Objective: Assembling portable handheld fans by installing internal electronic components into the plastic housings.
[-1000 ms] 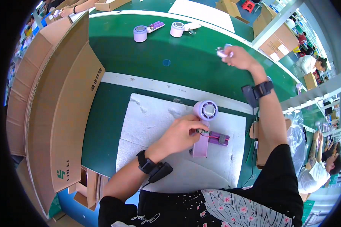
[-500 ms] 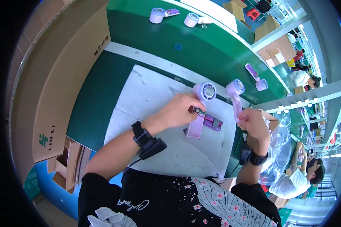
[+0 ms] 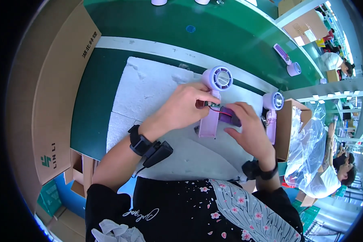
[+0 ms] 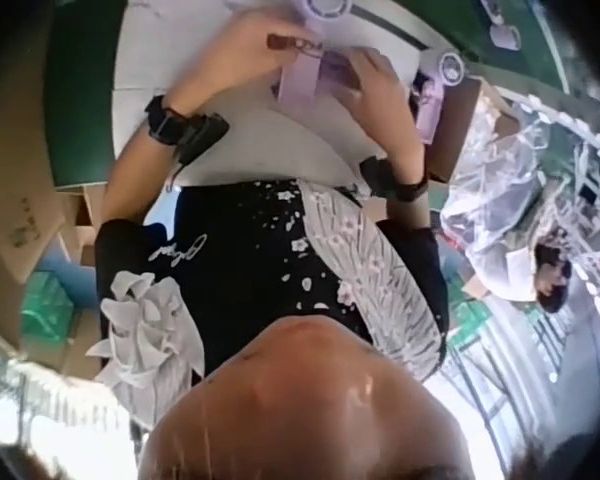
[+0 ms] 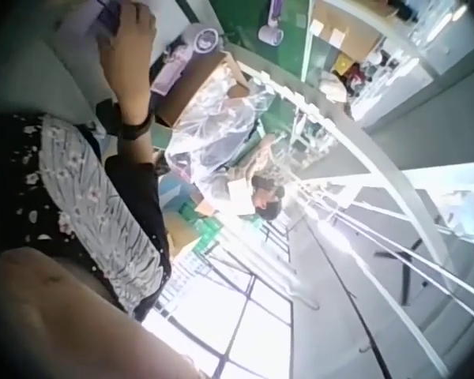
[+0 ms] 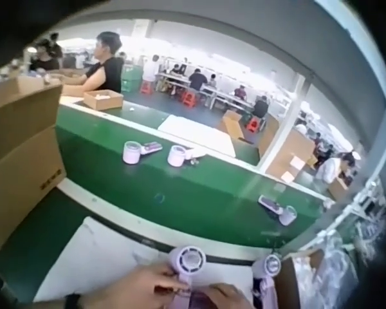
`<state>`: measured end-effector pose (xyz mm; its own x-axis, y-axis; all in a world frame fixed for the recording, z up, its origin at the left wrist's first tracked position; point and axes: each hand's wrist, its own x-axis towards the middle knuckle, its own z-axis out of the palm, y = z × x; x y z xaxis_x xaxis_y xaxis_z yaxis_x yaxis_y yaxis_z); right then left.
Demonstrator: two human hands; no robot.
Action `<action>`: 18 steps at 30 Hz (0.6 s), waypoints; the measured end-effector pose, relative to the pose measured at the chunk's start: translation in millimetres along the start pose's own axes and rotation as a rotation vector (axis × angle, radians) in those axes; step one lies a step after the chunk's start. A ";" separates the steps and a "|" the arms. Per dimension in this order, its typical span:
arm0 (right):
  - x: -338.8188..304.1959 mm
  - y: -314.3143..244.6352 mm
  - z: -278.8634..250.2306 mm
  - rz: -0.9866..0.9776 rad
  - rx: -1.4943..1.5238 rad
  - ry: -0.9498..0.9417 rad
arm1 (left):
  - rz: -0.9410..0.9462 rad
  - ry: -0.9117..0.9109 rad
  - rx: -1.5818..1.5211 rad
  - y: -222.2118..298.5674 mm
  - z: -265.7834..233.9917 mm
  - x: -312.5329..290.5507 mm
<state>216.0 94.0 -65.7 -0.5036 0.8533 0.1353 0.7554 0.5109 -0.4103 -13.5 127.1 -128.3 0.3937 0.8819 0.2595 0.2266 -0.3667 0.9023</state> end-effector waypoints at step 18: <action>-11.1 1.5 2.1 0.392 1.646 -0.489 | 0.053 -0.032 0.101 13.9 -9.8 7.9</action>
<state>221.8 85.1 -69.7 -0.7139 0.6243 -0.3173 -0.1621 -0.5881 -0.7924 -16.0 131.8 -110.4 0.4353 0.8512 0.2933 0.2927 -0.4419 0.8480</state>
